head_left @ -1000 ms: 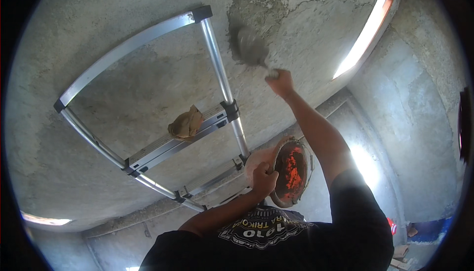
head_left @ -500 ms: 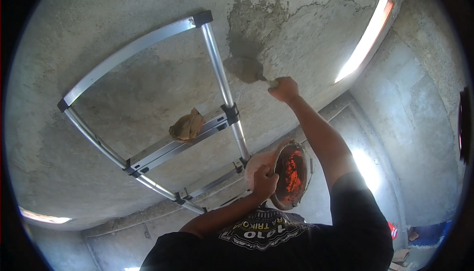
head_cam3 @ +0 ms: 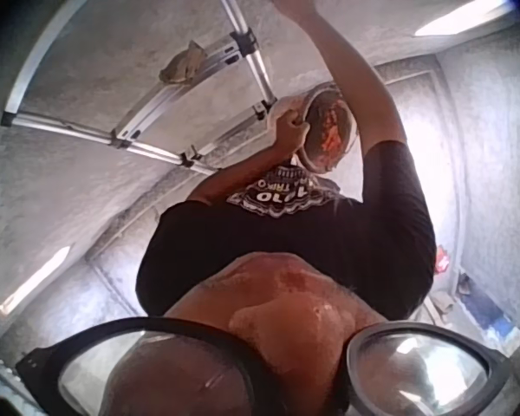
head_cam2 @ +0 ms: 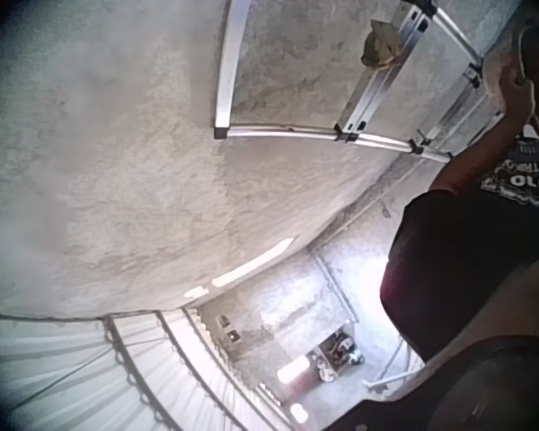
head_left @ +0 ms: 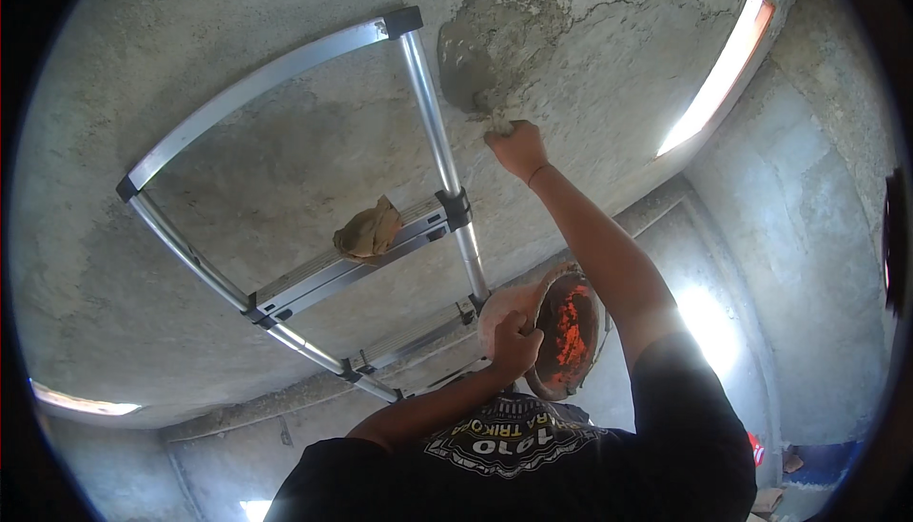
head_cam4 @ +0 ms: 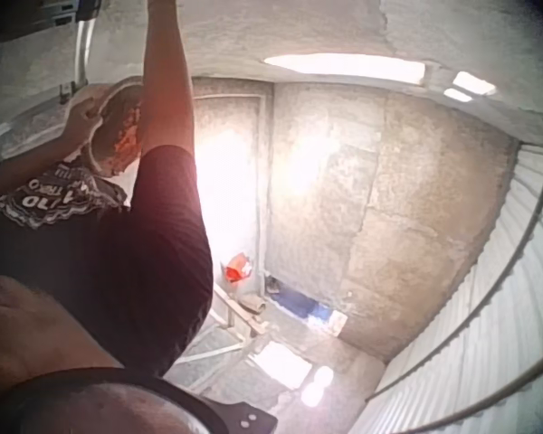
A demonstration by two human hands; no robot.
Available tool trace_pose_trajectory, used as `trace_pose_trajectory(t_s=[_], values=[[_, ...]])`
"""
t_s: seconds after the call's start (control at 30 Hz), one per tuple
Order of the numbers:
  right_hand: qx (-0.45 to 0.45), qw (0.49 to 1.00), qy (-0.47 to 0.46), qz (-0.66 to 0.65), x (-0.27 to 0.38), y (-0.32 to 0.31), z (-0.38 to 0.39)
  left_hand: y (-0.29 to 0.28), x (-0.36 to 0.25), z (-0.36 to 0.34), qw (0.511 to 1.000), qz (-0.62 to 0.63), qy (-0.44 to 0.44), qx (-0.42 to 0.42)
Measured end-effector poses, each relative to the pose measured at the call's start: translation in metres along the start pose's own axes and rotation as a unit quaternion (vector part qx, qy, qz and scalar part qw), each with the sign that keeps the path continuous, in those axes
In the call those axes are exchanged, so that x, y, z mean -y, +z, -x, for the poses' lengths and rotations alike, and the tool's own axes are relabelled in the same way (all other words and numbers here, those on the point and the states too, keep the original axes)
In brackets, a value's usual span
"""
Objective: The person applies mortar to a wall using a trowel while holding a bucket, then climbs down a ladder and picks up a water bottle.
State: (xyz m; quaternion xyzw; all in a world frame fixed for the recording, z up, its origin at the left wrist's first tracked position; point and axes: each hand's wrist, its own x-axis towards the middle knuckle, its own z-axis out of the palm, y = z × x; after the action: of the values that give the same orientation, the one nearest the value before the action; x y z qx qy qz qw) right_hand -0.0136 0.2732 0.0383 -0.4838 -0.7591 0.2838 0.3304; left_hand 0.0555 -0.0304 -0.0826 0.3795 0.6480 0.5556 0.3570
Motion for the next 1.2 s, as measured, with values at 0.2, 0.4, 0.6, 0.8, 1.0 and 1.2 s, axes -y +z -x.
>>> trace_pose_trajectory(t_s=[0.2,0.4,0.6,0.8,1.0,1.2], values=[[0.064,0.982,-0.007,0.176,-0.015,-0.028,0.023,-0.005,-0.002,0.001,0.999,-0.027,0.031,-0.022],[0.001,0.998,-0.027,0.055,-0.034,-0.048,0.040,-0.004,0.008,0.001,0.999,-0.019,0.028,-0.010],[0.004,0.985,0.060,-0.165,-0.019,-0.038,-0.001,-0.006,-0.004,0.004,0.999,-0.006,0.032,-0.007],[0.003,0.991,-0.041,0.128,-0.050,-0.025,-0.001,-0.005,0.007,0.004,1.000,-0.019,0.002,0.009],[0.044,0.982,-0.072,0.170,-0.052,-0.058,0.023,-0.009,0.011,0.005,1.000,-0.009,-0.017,0.008],[-0.014,0.999,0.036,-0.034,-0.036,-0.055,-0.010,-0.002,0.009,0.004,0.999,-0.024,-0.018,0.025]])
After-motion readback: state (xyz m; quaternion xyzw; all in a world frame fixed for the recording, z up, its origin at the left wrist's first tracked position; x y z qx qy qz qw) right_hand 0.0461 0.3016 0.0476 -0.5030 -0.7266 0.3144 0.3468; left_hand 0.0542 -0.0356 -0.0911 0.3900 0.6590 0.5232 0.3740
